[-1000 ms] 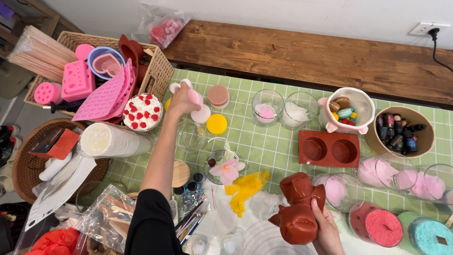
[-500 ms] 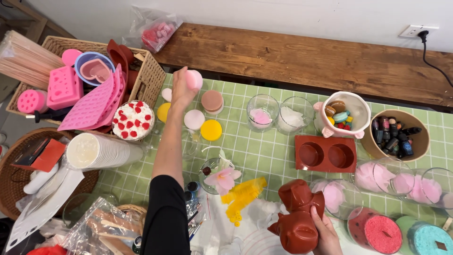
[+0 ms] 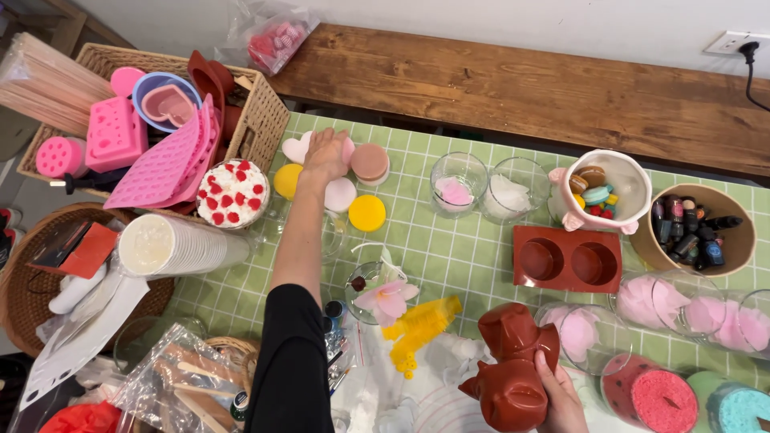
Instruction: Removing wax from silicone molds and cleaning them with a tissue.
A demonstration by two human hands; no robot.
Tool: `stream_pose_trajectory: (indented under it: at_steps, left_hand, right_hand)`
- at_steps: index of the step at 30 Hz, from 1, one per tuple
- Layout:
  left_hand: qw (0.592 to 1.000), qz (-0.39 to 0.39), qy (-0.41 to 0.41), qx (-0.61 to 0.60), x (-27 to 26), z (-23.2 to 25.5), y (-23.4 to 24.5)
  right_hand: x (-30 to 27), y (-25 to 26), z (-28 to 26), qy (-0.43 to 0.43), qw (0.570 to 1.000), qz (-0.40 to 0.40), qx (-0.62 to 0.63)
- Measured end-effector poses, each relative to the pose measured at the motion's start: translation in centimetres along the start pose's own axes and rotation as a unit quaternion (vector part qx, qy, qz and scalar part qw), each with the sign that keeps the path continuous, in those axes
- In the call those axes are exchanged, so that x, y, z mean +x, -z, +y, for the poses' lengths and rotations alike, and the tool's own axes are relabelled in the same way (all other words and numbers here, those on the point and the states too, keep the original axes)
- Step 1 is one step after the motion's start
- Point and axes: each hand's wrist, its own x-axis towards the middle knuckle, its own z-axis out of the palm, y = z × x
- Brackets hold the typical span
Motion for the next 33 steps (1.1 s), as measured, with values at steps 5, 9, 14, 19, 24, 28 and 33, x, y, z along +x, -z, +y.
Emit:
stream_pose_trajectory:
  at_steps: [5,9,14,19,24,28,33]
  left_hand:
    - [0.997,-0.011,0.057,0.048,-4.3,4.7,5.3]
    - [0.982,-0.105,0.154,0.021,-5.2,2.3,2.9]
    - [0.972,-0.113,0.202,-0.039,-5.3,2.4,-0.1]
    - [0.966,-0.070,0.237,-0.075,-6.4,3.7,-0.5]
    - [0.968,0.040,0.227,-0.102,-7.2,3.4,0.8]
    - [0.974,0.020,0.208,-0.083,-8.5,6.9,7.4]
    - [0.964,-0.133,-0.114,-0.198,-8.0,11.2,7.9]
  right_hand:
    - [-0.8,-0.6,-0.4,0.010,1.000,-0.008,0.002]
    - [-3.4,-4.1,-1.7,0.033,0.998,-0.051,0.017]
    - [-5.2,-6.0,-2.8,0.024,0.996,-0.083,0.016]
    - [-4.3,-4.0,-2.0,0.048,0.996,-0.069,0.020]
    - [-5.1,-4.2,-2.7,0.034,0.997,-0.063,0.012]
    - [-6.3,-5.6,-3.9,0.028,0.998,-0.057,0.002]
    - [-6.9,-6.7,-4.0,0.021,0.997,-0.076,0.006]
